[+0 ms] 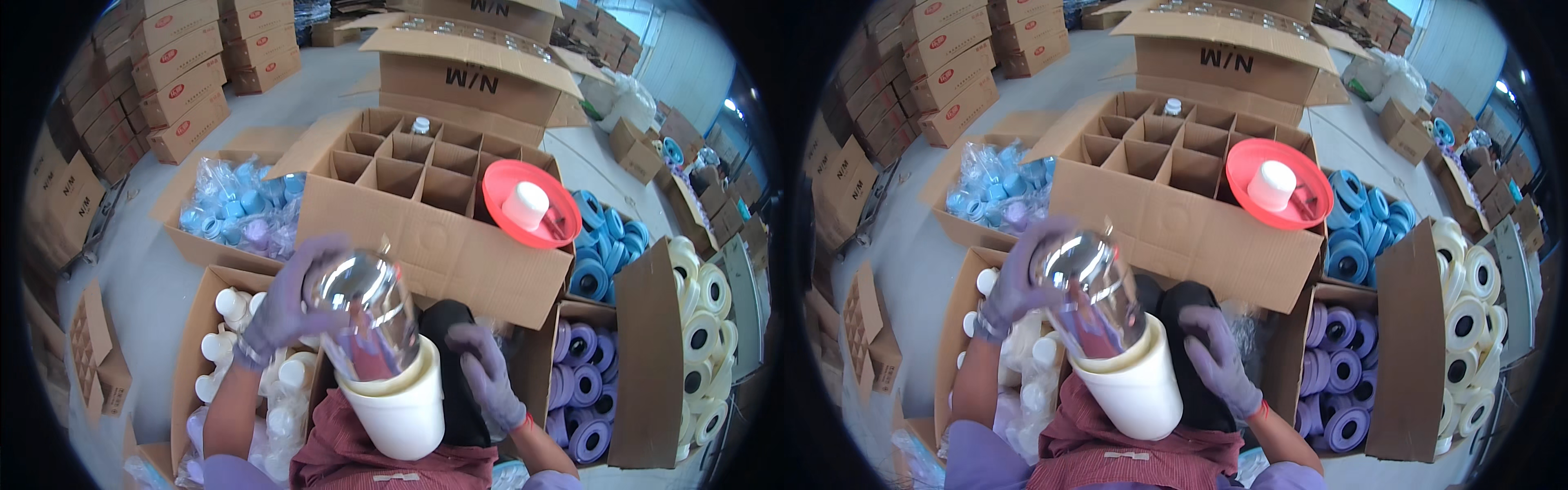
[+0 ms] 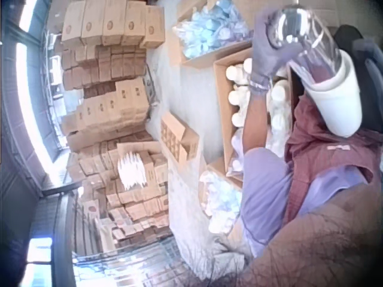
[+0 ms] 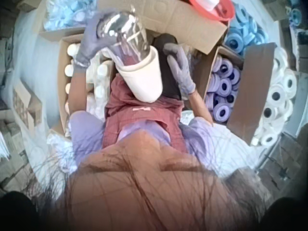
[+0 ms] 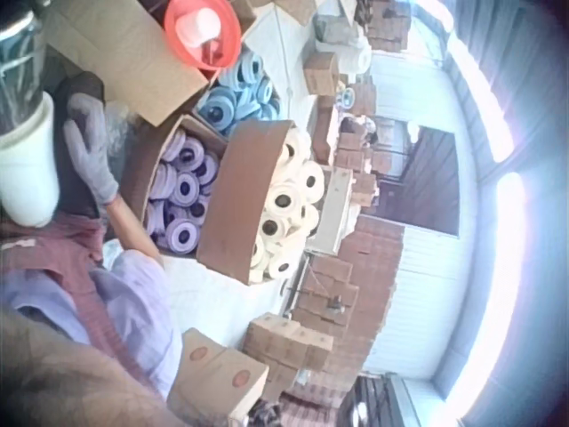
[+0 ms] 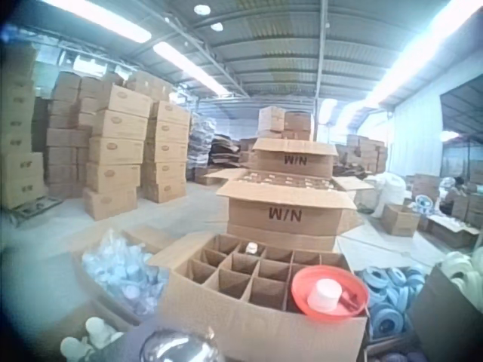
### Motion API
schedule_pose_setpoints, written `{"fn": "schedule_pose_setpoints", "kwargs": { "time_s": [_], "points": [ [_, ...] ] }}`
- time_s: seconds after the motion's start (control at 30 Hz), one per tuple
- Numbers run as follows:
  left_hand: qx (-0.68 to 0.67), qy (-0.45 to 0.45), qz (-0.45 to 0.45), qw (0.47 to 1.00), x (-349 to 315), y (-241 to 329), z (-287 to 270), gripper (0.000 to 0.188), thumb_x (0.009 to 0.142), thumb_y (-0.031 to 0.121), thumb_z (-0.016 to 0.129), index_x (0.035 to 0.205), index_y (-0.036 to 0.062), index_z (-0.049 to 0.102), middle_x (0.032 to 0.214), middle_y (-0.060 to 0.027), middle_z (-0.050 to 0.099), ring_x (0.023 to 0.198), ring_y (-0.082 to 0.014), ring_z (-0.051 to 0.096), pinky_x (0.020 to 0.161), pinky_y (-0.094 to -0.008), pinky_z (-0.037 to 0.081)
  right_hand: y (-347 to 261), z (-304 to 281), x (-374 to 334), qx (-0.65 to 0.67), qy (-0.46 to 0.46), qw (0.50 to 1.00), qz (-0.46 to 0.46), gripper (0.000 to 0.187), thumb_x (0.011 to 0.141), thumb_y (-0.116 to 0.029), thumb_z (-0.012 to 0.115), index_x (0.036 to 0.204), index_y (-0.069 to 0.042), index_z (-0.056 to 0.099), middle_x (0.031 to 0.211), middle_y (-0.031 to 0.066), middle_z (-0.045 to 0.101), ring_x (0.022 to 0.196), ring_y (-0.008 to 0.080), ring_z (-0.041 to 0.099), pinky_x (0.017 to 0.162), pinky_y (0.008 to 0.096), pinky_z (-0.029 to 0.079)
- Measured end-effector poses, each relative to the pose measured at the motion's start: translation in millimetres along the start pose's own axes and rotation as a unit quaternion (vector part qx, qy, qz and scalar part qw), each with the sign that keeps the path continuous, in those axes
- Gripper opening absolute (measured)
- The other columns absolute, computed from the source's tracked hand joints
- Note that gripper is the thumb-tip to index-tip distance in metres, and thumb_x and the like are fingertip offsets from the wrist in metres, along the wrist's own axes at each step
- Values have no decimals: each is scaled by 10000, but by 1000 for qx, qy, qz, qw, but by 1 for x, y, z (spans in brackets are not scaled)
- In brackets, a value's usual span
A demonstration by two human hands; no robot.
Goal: The person assembles thermos flasks by inserting stainless steel inner bottles into white plastic outer shells, then screwing on lids. They handle multiple units one at a time, placing completed thermoses into a cardboard box.
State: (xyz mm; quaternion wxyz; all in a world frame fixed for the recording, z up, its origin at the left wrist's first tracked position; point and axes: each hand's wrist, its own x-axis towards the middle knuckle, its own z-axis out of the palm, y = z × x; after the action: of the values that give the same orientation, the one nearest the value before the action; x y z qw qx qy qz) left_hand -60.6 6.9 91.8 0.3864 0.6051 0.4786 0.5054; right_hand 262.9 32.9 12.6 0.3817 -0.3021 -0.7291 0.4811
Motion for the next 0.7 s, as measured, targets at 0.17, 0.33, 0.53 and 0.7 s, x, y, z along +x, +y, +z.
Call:
{"fn": "schedule_pose_setpoints", "kwargs": {
  "time_s": [0.17, 0.33, 0.53, 0.7],
  "points": [
    [-151, 163, -142, 965, -151, -59, 4, 941, 745, 306, 845, 1478, 7, 335, 1411, -158, 473, 1305, -249, 485, 1091, -365, 410, 23, 32, -143, -42, -80, 995, -31, 622, 844, -227, 692, 1363, 34, 470, 1406, 282, 418, 1300, 410, 452, 1095, 449, 366],
    [294, 63, -168, 939, -236, -126, 24, 626, 871, 245, 717, 1411, 38, 476, 1416, -169, 526, 1293, -292, 523, 1078, -414, 417, -9, 64, -98, -7, -69, 995, -77, 843, 838, -320, 732, 1469, 47, 309, 1468, 299, 326, 1368, 430, 364, 1150, 461, 296],
    [280, -20, -48, 959, -209, -153, 6, 685, 824, 300, 765, 1415, 85, 495, 1399, -154, 538, 1316, -312, 489, 1113, -436, 358, -34, 62, 34, 20, -207, 958, -195, 867, 774, -227, 819, 1457, 30, 350, 1426, 236, 410, 1314, 376, 442, 1104, 424, 373],
    [291, -19, -44, 955, -179, -167, 0, 667, 816, 293, 768, 1395, 84, 511, 1353, -150, 556, 1267, -309, 514, 1075, -434, 380, -54, 75, 58, 42, -242, 942, -230, 842, 739, -225, 852, 1425, 2, 420, 1319, 186, 497, 1202, 338, 505, 1044, 397, 415]
  ]
}}
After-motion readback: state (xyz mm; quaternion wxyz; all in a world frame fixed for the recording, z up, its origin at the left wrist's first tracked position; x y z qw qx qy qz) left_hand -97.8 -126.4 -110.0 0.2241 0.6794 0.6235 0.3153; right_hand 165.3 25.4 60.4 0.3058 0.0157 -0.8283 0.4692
